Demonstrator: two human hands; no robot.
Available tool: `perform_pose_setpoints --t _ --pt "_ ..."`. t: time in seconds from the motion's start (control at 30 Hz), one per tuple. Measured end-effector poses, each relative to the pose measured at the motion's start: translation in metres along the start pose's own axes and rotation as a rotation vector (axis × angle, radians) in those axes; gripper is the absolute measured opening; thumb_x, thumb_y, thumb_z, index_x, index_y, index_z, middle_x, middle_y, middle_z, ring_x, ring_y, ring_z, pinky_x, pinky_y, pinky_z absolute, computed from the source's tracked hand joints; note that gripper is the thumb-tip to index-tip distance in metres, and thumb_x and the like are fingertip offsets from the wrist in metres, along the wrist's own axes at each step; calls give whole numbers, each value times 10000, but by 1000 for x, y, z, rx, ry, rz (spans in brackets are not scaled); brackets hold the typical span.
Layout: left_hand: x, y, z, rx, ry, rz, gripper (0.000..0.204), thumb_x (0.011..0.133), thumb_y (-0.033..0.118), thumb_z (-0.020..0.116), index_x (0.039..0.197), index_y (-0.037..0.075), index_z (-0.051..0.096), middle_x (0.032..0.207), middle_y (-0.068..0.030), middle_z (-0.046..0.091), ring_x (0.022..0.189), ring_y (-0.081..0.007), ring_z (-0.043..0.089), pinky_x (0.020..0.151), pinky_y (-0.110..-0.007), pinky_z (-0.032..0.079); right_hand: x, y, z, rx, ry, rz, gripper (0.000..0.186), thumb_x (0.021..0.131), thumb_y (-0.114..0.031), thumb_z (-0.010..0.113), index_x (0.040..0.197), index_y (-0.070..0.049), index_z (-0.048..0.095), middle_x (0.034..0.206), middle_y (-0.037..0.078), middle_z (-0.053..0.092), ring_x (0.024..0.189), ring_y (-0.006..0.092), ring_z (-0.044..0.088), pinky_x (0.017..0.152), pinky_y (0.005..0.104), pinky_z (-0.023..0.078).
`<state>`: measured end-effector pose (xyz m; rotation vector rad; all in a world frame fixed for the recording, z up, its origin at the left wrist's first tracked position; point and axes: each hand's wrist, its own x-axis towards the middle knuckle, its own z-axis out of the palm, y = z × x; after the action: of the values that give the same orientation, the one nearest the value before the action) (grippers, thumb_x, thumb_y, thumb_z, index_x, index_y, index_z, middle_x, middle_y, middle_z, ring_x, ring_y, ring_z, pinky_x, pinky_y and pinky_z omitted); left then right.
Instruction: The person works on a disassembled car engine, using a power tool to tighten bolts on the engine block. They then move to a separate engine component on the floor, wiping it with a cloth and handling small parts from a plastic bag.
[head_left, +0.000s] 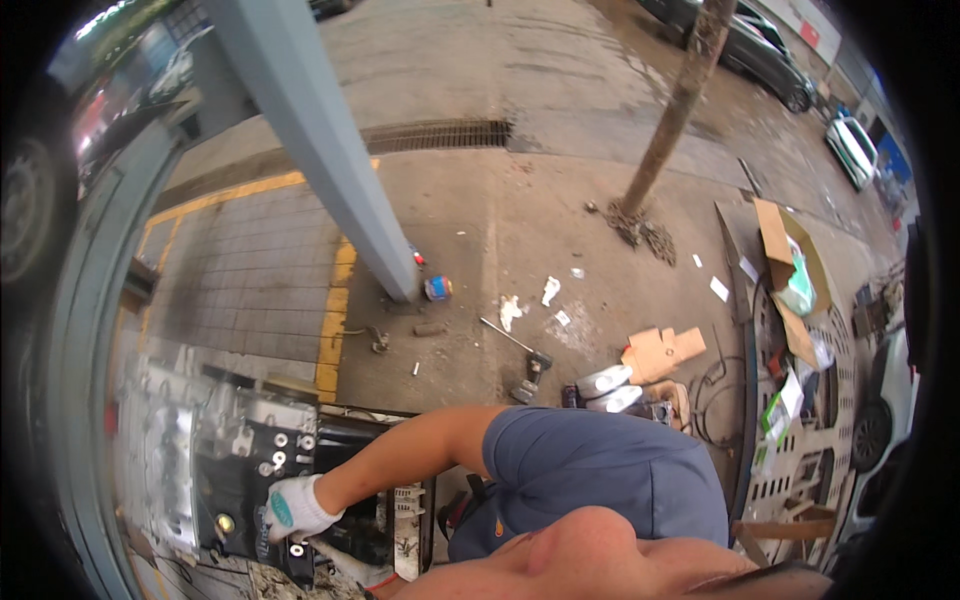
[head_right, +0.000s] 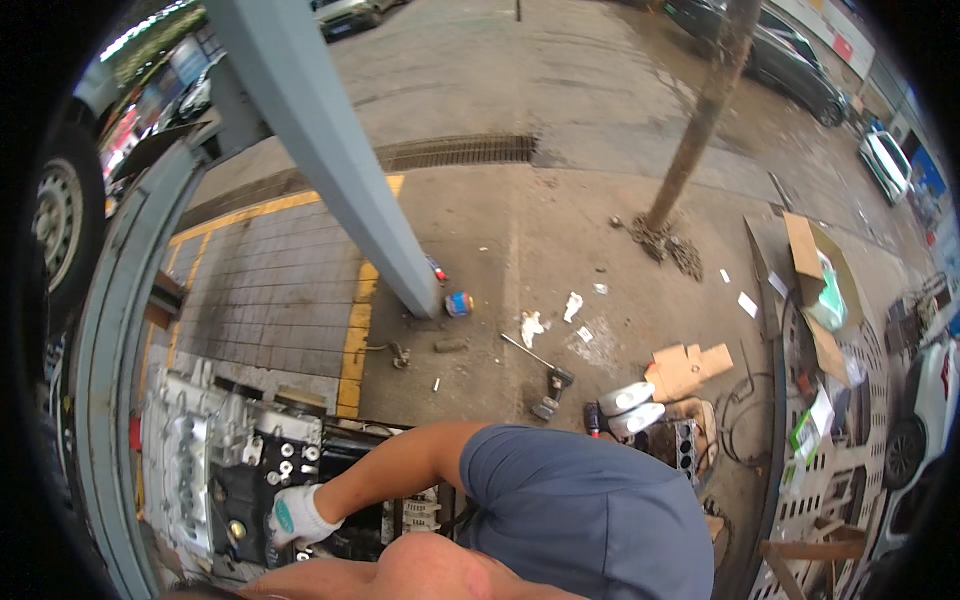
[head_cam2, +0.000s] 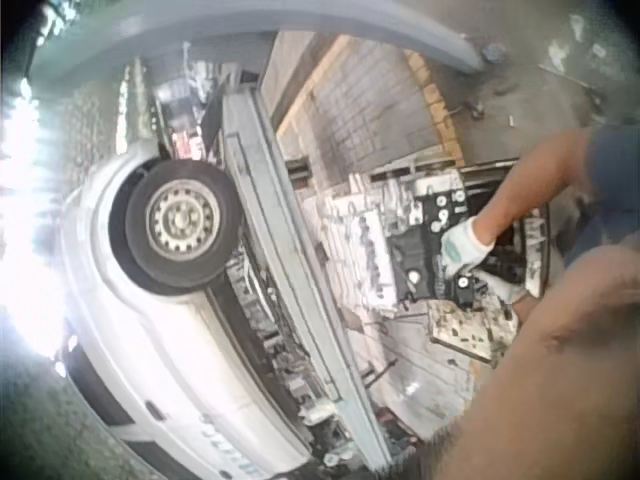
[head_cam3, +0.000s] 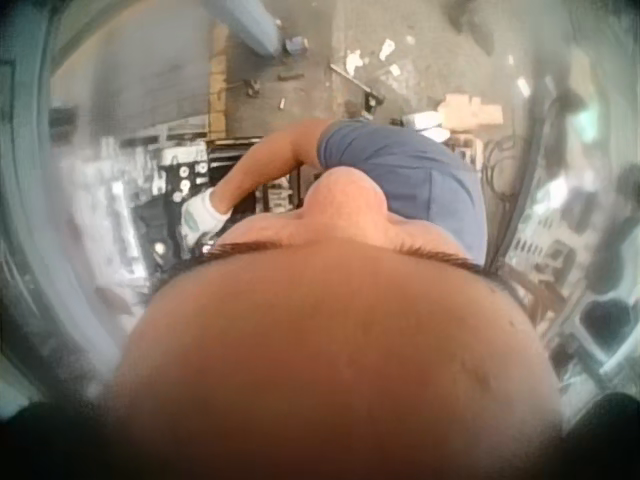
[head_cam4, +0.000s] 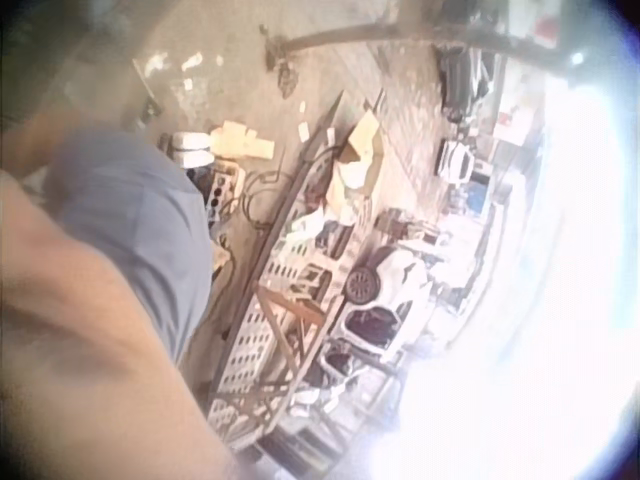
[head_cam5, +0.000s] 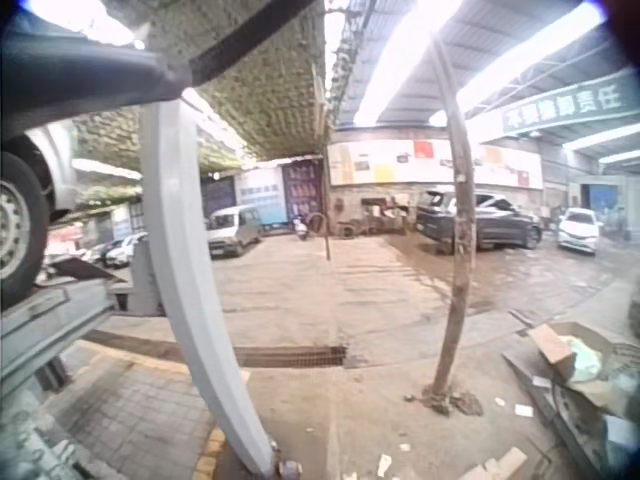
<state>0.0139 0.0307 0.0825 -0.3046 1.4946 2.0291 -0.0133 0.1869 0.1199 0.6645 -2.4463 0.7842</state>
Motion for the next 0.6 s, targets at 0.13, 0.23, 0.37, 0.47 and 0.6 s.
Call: perform_pose_setpoints --t 0.13,0.23,0.37,0.47,0.6 --pt "-7 -6 27 65 -25 34 665 986 631 538 1326 65 606 1278 -73 625 1122 -224 599 983 -357 499 -1 2 3 88 38 -49 331 832 -238 670 1157 -176 695 954 87 694 927 337 678 759 464 524" --pt "-6 -17 49 83 -104 3 658 990 624 534 1331 65 602 1281 -72 623 1125 -224 597 985 -357 497 9 -3 7 -25 -39 26 271 835 -288 672 1075 -169 706 944 74 705 942 316 682 813 467 515" --pt "-6 -38 77 116 -270 -78 649 997 614 529 1337 65 597 1286 -71 621 1130 -223 595 989 -357 495 1 0 0 -37 -61 108 244 854 -329 671 1024 -160 721 936 71 707 942 309 687 832 467 517" --pt "-7 -48 82 128 -371 -134 643 1001 606 525 1342 66 594 1289 -70 619 1133 -223 593 991 -356 494 5 -2 -4 -30 -84 111 258 850 -341 684 1036 -169 735 954 76 722 946 317 693 788 466 538" --pt "-14 -58 84 138 -488 -202 634 1007 596 520 1348 66 589 1294 -69 616 1137 -223 591 995 -356 492 16 -9 -1 -7 -98 53 293 837 -335 703 1098 -210 746 958 82 732 938 318 695 778 461 546"
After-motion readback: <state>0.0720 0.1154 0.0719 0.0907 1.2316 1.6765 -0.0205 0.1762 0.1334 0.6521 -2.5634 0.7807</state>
